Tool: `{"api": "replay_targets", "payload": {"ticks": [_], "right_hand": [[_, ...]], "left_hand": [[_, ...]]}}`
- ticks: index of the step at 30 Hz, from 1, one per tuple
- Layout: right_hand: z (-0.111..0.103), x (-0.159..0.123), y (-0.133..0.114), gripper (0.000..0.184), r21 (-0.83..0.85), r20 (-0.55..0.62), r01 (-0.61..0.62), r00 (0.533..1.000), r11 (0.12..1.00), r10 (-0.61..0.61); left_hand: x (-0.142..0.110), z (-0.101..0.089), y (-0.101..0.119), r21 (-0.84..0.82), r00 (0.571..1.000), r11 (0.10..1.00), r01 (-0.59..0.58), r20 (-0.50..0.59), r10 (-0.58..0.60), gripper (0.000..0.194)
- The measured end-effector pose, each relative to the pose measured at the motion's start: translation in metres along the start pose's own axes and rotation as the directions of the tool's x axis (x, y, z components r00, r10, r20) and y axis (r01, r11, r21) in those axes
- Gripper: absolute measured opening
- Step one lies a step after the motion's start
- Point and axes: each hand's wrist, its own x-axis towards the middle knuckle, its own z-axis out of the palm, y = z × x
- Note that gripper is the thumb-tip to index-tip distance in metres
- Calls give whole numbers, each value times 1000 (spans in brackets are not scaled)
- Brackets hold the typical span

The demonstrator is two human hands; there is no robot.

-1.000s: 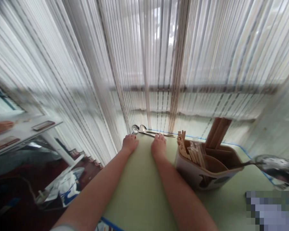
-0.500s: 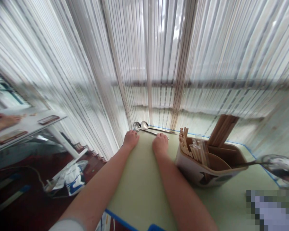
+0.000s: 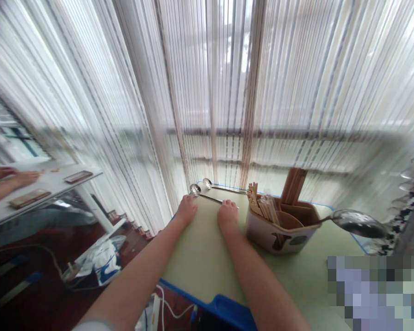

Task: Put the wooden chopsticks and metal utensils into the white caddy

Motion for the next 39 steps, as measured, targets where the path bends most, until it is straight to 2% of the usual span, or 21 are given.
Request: {"api": "replay_targets", "payload": {"ticks": [3,10,18,23,28,34,39], "right_hand": [[-8,-18,-2,30,-5,6,18,1000,1000,-18],[-26,-58,-1,29,-17,30,57,998,998,-56],[-53,-121,9,32,-49,72,104,992,993,-100],[-73,-160,27,32,-66,78,101,992,993,-96],[-90,-191,58,31,-72,69,42,997,997,-37],[-106,-213,102,32,-58,93,-15,996,998,20],[-119,-223,128,31,-35,79,-23,997,999,26]], "left_hand": [[-11,-4,-2,-85,990,990,110,-74,-116,57],[-34,-16,2,-241,951,937,253,-113,-286,45],[-78,-39,25,-295,907,878,378,-71,-415,34],[-113,-46,51,-336,908,865,373,-61,-415,33],[-141,-45,88,-387,927,862,326,-49,-373,34],[-156,-33,131,-432,950,856,286,9,-313,31],[-162,-25,156,-457,968,859,232,23,-249,31]]}}
